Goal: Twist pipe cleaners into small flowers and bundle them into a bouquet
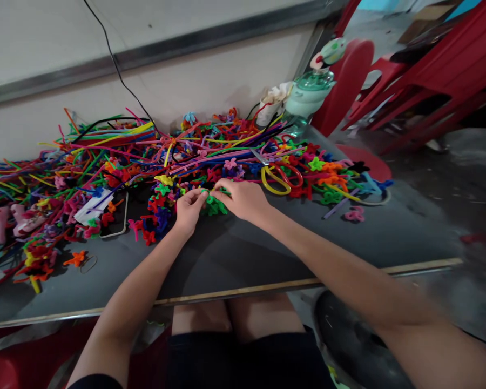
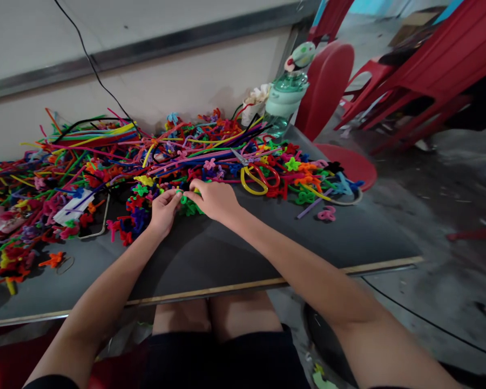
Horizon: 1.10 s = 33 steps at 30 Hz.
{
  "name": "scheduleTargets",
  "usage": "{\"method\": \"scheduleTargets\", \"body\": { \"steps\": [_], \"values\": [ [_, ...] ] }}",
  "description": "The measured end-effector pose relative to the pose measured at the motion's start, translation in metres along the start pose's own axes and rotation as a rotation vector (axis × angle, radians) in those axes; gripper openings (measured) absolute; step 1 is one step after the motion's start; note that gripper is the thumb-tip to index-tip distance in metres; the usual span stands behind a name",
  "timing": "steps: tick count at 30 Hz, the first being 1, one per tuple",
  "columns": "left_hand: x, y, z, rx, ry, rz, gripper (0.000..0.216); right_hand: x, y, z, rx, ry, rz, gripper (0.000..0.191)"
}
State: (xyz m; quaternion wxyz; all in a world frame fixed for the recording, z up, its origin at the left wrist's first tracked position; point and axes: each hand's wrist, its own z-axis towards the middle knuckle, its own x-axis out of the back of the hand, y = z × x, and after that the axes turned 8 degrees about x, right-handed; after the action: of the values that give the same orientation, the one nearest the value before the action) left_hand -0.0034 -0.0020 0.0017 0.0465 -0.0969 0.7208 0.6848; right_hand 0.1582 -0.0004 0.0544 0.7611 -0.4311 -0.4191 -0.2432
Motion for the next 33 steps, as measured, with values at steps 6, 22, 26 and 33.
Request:
{"method": "scheduleTargets", "body": {
  "steps": [6, 22, 26, 33],
  "values": [
    [0.003, -0.001, 0.0, -0.124, 0.039, 0.3, 0.011, -0.019, 0.027, -0.013, 0.39, 0.166, -0.258, 0.031],
    [0.007, -0.007, 0.003, -0.093, -0.01, 0.223, 0.018, -0.013, 0.054, -0.01, 0.439, 0.274, -0.187, 0.035],
    [0.009, -0.006, 0.005, -0.059, 0.006, 0.195, 0.023, -0.011, 0.055, -0.012, 0.369, 0.31, -0.142, 0.036],
    [0.006, -0.003, -0.003, -0.138, -0.191, 0.393, 0.019, -0.014, 0.052, -0.017, 0.375, 0.357, -0.094, 0.038]
  ]
}}
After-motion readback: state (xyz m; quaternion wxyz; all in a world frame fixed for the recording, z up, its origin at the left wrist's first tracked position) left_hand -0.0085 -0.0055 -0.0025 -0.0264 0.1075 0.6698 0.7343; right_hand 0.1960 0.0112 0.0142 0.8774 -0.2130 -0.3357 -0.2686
